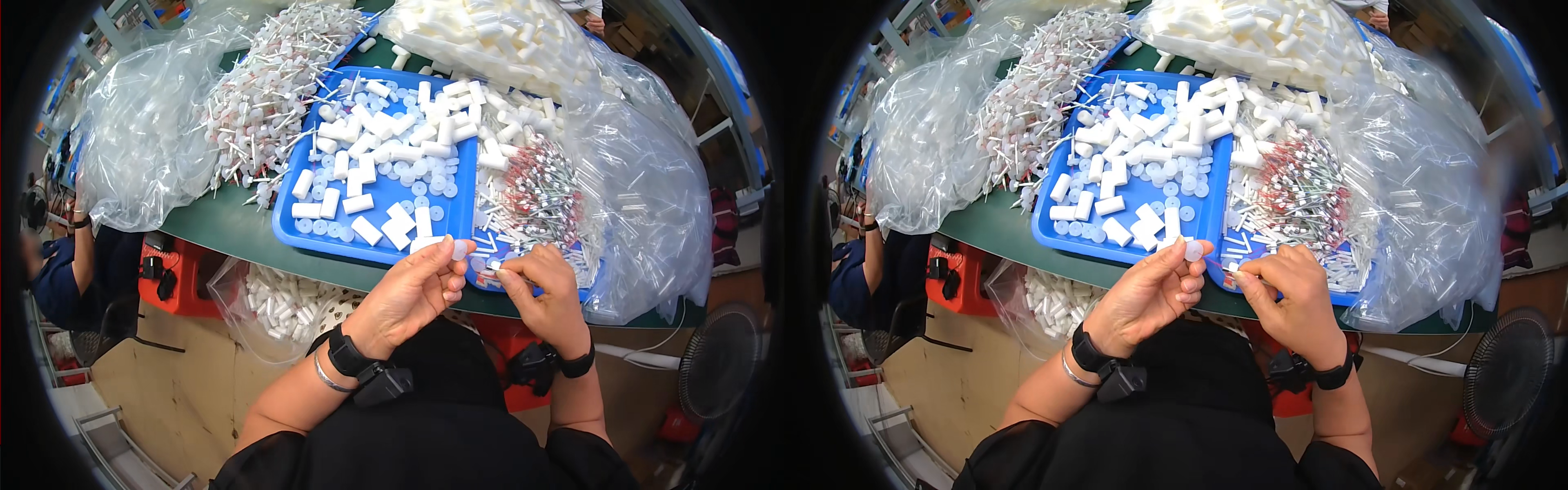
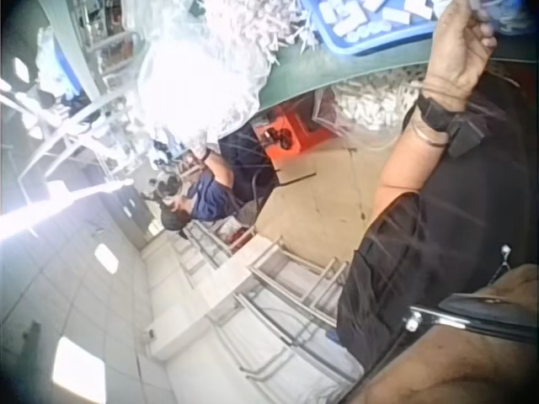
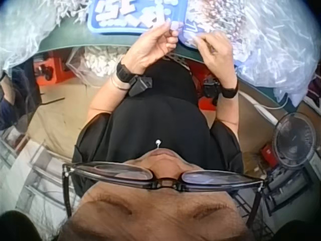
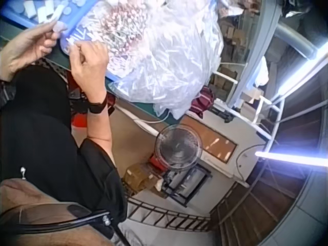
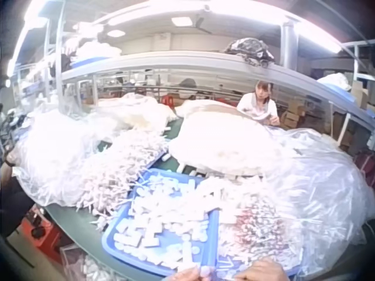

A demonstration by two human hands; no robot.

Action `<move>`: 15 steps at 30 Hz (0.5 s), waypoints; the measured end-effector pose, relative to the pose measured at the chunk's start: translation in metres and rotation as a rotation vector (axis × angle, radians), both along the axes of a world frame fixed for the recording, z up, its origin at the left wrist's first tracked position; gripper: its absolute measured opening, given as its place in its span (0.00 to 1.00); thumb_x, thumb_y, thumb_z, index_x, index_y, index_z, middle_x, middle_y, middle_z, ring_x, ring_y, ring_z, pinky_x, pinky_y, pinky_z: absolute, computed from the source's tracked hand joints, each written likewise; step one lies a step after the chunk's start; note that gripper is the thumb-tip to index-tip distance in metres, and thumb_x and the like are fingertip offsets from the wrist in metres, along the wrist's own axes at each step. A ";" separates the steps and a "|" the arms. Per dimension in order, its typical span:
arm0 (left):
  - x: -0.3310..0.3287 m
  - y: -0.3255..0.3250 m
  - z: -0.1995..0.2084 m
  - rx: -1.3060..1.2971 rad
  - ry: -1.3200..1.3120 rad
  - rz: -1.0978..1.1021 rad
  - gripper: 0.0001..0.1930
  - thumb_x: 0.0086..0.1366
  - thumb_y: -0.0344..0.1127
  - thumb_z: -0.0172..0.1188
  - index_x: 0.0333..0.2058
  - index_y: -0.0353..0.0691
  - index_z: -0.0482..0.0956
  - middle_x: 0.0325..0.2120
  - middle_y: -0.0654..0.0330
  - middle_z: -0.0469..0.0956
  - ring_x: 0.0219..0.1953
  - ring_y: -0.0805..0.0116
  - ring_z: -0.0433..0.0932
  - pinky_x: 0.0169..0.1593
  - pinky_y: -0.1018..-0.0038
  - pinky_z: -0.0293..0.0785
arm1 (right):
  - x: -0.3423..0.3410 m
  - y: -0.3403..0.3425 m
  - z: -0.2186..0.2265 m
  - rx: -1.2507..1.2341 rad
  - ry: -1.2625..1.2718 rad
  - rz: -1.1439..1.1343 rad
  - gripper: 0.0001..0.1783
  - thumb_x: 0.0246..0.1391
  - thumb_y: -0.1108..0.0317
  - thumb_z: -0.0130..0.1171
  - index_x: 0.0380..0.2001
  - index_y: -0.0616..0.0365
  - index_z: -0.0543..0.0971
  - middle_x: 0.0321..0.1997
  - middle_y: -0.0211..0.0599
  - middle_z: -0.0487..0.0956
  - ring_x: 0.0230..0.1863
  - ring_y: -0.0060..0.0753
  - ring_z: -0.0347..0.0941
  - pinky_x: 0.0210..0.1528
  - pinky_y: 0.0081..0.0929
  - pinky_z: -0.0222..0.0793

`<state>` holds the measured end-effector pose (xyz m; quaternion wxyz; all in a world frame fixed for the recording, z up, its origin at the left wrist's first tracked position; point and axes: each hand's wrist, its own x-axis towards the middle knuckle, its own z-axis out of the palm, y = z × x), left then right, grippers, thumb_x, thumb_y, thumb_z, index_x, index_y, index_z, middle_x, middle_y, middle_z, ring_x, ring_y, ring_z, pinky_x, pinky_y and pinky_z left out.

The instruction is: The person repeatedly picks up small white cylindrical plastic pieces and thin metal pins from a blue tray. They insert the metal pins into the center of the plastic pieces by hand and place the assembled units back onto the tray. The process is repetitive and performed one at a time.

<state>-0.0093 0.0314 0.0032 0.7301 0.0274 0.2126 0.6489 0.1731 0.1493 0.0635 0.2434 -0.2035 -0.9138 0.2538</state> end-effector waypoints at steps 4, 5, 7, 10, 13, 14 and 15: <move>-0.001 -0.004 0.002 -0.023 0.060 -0.003 0.19 0.75 0.45 0.57 0.53 0.34 0.76 0.32 0.68 0.75 0.31 0.80 0.71 0.37 0.82 0.70 | 0.001 0.000 0.001 0.036 -0.027 0.009 0.04 0.52 0.71 0.69 0.27 0.56 0.82 0.20 0.29 0.74 0.23 0.32 0.63 0.33 0.33 0.57; -0.001 -0.005 0.006 -0.030 0.100 0.001 0.19 0.75 0.44 0.57 0.53 0.35 0.76 0.32 0.69 0.75 0.32 0.80 0.71 0.37 0.82 0.70 | 0.002 0.000 0.003 0.060 -0.041 0.015 0.04 0.52 0.71 0.69 0.27 0.56 0.82 0.20 0.29 0.75 0.23 0.33 0.64 0.34 0.33 0.57; -0.001 -0.005 0.007 -0.048 0.177 0.014 0.18 0.74 0.43 0.58 0.53 0.35 0.77 0.32 0.69 0.76 0.32 0.81 0.71 0.37 0.82 0.70 | 0.001 -0.001 0.007 0.109 -0.057 0.036 0.04 0.51 0.71 0.69 0.27 0.56 0.82 0.21 0.29 0.75 0.24 0.34 0.64 0.34 0.33 0.58; 0.001 -0.004 0.007 -0.064 0.244 0.022 0.17 0.74 0.41 0.59 0.53 0.35 0.77 0.32 0.69 0.76 0.32 0.81 0.72 0.37 0.82 0.70 | -0.001 -0.005 0.013 0.181 -0.064 0.059 0.04 0.49 0.72 0.69 0.27 0.56 0.82 0.22 0.30 0.77 0.25 0.35 0.66 0.35 0.34 0.60; 0.002 -0.005 0.006 -0.041 0.224 0.009 0.16 0.74 0.40 0.59 0.53 0.35 0.77 0.32 0.69 0.77 0.32 0.81 0.73 0.37 0.82 0.71 | -0.001 -0.006 0.012 0.232 -0.063 0.049 0.05 0.49 0.72 0.70 0.27 0.56 0.82 0.23 0.31 0.77 0.25 0.36 0.68 0.36 0.35 0.61; 0.003 -0.005 0.004 -0.033 0.217 0.008 0.16 0.74 0.40 0.59 0.53 0.35 0.77 0.32 0.69 0.77 0.32 0.81 0.74 0.38 0.82 0.71 | -0.001 -0.006 0.012 0.244 -0.058 0.041 0.05 0.48 0.72 0.70 0.28 0.56 0.82 0.23 0.31 0.77 0.25 0.36 0.68 0.36 0.36 0.61; 0.003 -0.004 0.003 -0.025 0.211 0.007 0.16 0.74 0.40 0.59 0.53 0.35 0.77 0.33 0.69 0.77 0.33 0.81 0.74 0.38 0.82 0.71 | -0.001 -0.006 0.011 0.257 -0.053 0.033 0.05 0.48 0.72 0.70 0.28 0.57 0.82 0.23 0.31 0.77 0.25 0.36 0.68 0.35 0.36 0.61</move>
